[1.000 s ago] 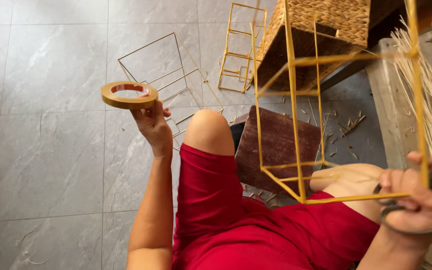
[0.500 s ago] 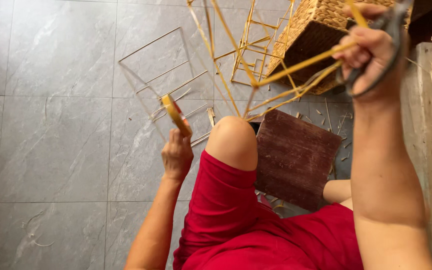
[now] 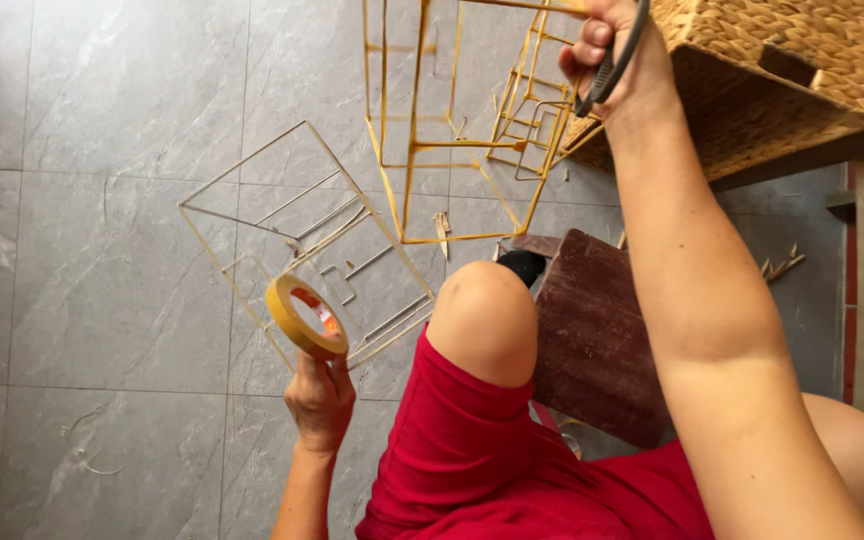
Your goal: The person sits on the floor and wraps yellow tape around the edges of a gold-colored metal frame. They use scissors to cut the tape and continue taping different sections of the frame.
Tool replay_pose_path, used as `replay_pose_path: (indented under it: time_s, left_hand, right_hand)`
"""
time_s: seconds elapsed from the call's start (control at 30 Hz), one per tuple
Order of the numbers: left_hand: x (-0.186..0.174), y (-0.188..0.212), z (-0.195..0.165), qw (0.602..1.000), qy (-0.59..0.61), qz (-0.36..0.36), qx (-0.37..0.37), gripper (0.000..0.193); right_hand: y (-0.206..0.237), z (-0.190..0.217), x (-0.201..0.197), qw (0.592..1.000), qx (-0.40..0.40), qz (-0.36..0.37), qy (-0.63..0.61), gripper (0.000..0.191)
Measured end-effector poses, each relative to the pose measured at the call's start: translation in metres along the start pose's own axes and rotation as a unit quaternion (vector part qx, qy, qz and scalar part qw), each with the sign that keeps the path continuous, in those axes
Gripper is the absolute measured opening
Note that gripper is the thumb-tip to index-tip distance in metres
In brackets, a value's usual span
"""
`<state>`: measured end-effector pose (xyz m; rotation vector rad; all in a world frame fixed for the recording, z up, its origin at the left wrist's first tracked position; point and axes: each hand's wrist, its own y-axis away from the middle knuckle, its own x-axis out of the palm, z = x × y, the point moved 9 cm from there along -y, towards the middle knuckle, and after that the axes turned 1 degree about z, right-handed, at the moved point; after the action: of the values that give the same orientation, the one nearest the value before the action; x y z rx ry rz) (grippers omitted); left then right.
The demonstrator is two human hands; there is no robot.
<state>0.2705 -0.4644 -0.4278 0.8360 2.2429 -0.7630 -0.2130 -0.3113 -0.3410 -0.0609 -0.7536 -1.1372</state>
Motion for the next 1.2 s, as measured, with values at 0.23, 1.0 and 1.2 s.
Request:
replay_pose_path:
  time_s: [0.23,1.0,1.2]
  left_hand:
    - [0.02,-0.006,0.015,0.999,-0.034,-0.009,0.006,0.033]
    - [0.036,-0.026,0.005,0.996,-0.086,0.001,-0.038,0.034]
    - [0.032,-0.021,-0.001,0.995,-0.093,-0.01,-0.036,0.031]
  right_hand:
    - [-0.054,-0.033,0.017,0.997,0.057,-0.041,-0.044,0.025]
    - [-0.068,-0.055,-0.057,0.809,-0.187,-0.101,0.548,0.047]
    - [-0.021,-0.074,-0.063,0.786,-0.285,-0.096,0.54,0.049]
